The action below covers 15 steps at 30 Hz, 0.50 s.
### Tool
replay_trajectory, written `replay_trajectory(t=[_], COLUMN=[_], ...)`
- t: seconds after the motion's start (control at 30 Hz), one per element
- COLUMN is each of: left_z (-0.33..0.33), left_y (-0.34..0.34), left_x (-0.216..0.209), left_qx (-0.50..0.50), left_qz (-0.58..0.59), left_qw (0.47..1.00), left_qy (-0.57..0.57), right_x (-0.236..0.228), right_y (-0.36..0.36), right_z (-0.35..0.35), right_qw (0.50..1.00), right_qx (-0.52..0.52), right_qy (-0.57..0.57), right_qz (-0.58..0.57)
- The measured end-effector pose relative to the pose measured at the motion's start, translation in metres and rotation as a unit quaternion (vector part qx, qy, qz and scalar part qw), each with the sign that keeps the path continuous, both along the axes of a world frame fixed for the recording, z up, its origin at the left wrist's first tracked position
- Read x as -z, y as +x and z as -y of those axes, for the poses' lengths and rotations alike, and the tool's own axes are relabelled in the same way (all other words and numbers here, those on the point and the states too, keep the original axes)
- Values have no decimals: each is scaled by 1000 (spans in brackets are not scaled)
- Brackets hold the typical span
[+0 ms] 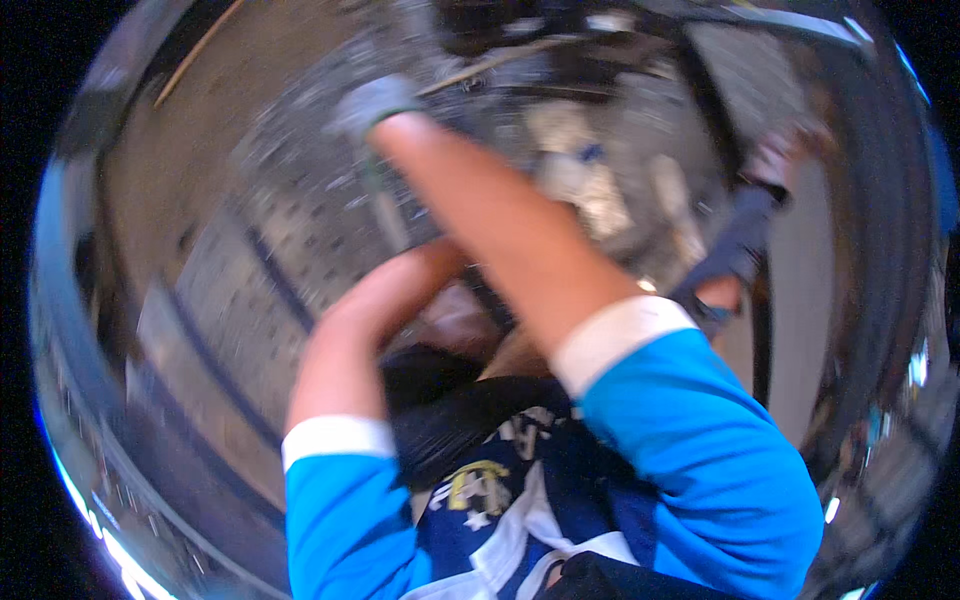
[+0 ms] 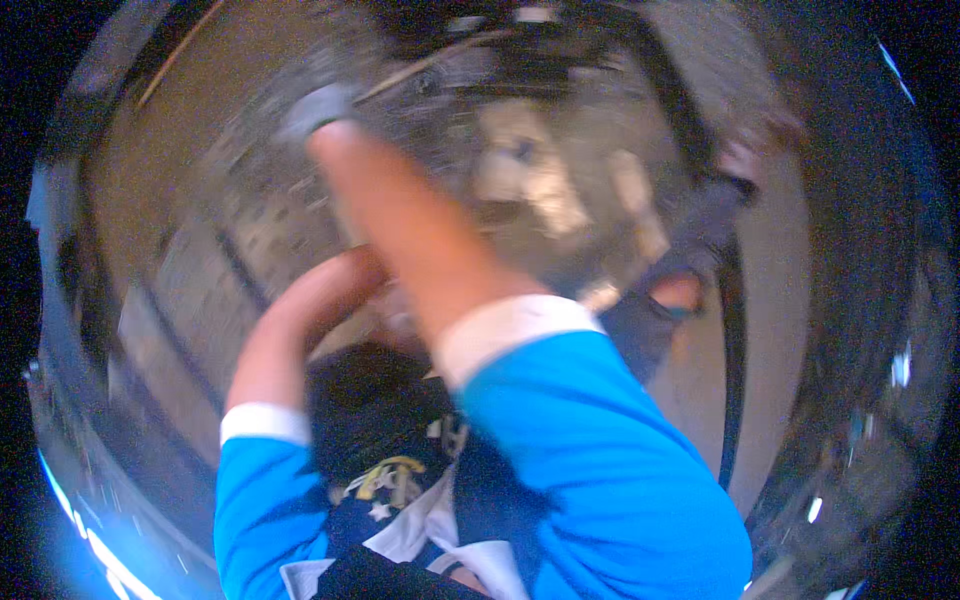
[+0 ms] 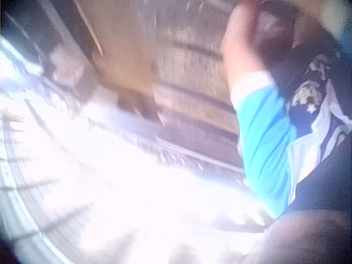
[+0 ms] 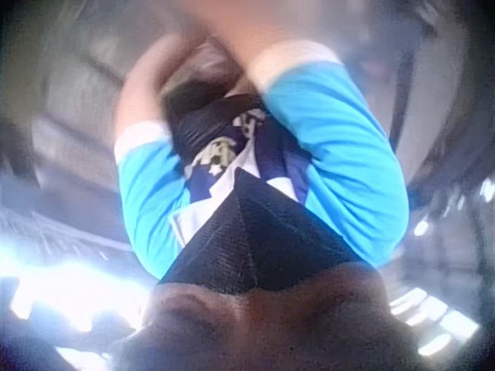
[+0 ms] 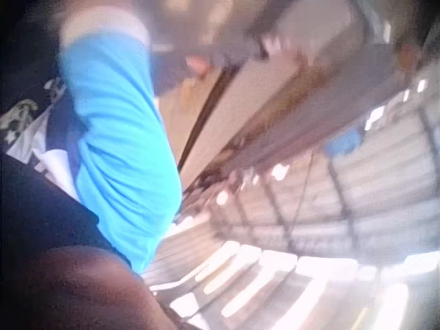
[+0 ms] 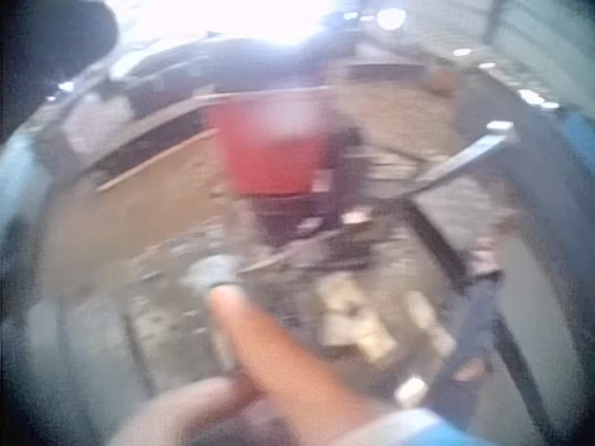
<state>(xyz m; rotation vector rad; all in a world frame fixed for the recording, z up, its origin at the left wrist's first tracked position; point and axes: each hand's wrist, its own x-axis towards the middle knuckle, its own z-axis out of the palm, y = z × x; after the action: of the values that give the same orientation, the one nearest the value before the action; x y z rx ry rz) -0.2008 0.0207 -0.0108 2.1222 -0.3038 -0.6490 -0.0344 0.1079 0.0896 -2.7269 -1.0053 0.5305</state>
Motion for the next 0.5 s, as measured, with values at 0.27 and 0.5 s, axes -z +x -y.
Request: replay_trajectory(t=[0.27, 0.5], left_z=[56, 70], left_y=[-4, 4], left_x=[31, 27], left_qx=[-88, -114], left_qz=[80, 87], left_qw=[976, 969], left_qy=[180, 203], right_x=[22, 12], right_y=[17, 15], right_z=[20, 18], right_qw=[997, 997], right_qx=[-78, -81], right_qy=[16, 14], right_qz=[19, -11])
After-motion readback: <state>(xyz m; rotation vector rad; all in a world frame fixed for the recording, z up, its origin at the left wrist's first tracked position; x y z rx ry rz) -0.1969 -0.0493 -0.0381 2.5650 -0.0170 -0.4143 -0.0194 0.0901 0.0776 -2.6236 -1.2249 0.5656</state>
